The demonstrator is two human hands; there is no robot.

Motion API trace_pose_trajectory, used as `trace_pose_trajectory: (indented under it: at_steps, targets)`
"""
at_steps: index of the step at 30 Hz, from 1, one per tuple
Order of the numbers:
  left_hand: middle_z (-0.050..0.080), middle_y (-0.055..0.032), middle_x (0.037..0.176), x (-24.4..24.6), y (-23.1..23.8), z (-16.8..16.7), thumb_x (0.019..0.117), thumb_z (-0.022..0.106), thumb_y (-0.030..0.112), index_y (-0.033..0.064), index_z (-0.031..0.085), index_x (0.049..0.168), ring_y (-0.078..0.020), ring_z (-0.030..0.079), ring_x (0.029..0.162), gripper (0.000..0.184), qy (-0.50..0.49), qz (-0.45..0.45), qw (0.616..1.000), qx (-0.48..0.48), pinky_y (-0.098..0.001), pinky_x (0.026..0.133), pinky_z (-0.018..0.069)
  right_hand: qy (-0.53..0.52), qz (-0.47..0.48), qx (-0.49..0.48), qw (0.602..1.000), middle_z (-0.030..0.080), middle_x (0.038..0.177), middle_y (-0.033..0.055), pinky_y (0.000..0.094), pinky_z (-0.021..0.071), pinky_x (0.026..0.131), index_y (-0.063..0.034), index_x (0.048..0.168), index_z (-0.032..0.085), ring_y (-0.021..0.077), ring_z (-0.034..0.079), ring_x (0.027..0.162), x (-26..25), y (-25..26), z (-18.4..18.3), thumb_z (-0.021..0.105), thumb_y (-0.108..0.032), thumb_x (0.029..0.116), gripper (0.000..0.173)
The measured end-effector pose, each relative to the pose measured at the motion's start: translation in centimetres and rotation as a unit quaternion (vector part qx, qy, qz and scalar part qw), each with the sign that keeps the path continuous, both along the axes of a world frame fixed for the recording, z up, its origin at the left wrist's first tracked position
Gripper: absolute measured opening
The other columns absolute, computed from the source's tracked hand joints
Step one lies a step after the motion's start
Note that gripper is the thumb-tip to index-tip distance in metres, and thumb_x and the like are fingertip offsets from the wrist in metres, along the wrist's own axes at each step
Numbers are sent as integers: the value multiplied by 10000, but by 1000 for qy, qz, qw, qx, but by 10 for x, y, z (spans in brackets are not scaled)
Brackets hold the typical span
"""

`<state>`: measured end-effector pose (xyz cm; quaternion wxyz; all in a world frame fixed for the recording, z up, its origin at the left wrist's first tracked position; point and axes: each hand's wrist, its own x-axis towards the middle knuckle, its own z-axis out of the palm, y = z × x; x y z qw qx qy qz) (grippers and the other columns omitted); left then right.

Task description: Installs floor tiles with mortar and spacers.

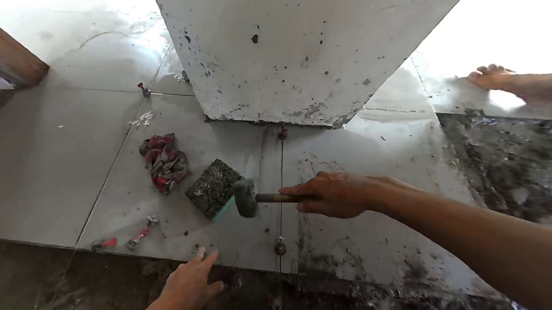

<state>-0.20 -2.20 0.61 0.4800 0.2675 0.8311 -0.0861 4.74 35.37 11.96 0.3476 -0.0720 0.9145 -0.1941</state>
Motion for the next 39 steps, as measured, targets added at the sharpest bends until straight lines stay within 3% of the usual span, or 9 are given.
trace_pose_trajectory:
  at_steps: [4,8,12,15,19,22,28,36,39]
  targets:
    - [518,-148,1533,-17,-39,33,1023,511,521,219,552,1484,-435,646,1196,553,0,-103,995,11,-662,901,545,-115,9,-7,993,730,1061,83,533,557,869,-353,1515,529,270,695,971,30,-28,24,570,-346,1058,459]
    - [672,-174,1315,-59,-45,71,1035,532,455,108,694,1264,-448,690,1086,446,12,-194,978,73,-683,838,548,-241,9,45,969,698,1013,184,628,537,785,-157,1261,689,402,677,955,80,-50,41,679,-202,972,293]
    - [646,-180,1352,-81,47,102,1068,477,396,77,705,1214,-444,710,1004,418,55,-368,914,162,-639,759,577,-323,-111,148,928,696,1063,202,667,534,814,-117,1176,706,436,668,1018,166,-39,50,727,-191,925,263]
    - [544,-216,1443,-47,161,120,1094,426,337,53,602,1338,-445,671,1073,413,67,-468,872,125,-600,825,567,-367,-225,211,878,682,1156,230,687,521,860,-81,1194,698,463,647,1103,208,-36,54,734,-149,894,310]
    - [267,-219,1665,-3,264,67,1051,550,387,195,380,1599,-426,684,1053,605,94,-458,862,195,-546,824,589,-378,-306,251,837,683,1197,216,674,523,877,-61,1169,704,444,647,1138,218,-36,49,736,-135,902,279]
    - [248,-275,1650,9,305,29,996,642,465,262,291,1638,-476,648,1125,759,92,-410,889,184,-578,861,579,-374,-330,253,829,692,1162,208,670,527,865,-63,1132,711,437,657,1112,215,-31,30,723,-151,914,235]
    - [211,-290,1659,-13,307,-34,886,763,518,371,263,1637,-501,629,1141,914,103,-393,901,153,-603,863,566,-393,-318,226,833,718,1082,156,646,542,857,-141,1145,730,387,690,1022,226,-17,14,670,-232,968,208]
    - [151,-240,1694,-24,310,-36,849,772,586,429,255,1626,-463,657,1079,947,112,-401,898,142,-577,804,572,-381,-306,188,852,724,1081,138,619,563,835,-238,1269,721,360,701,989,227,-3,0,662,-221,974,301]
    - [148,-241,1696,-23,311,-36,846,782,570,435,244,1627,-470,654,1097,958,111,-401,899,136,-584,809,571,-398,-307,168,848,723,1078,142,598,561,832,-201,1229,730,355,701,968,226,-1,10,650,-221,1000,243]
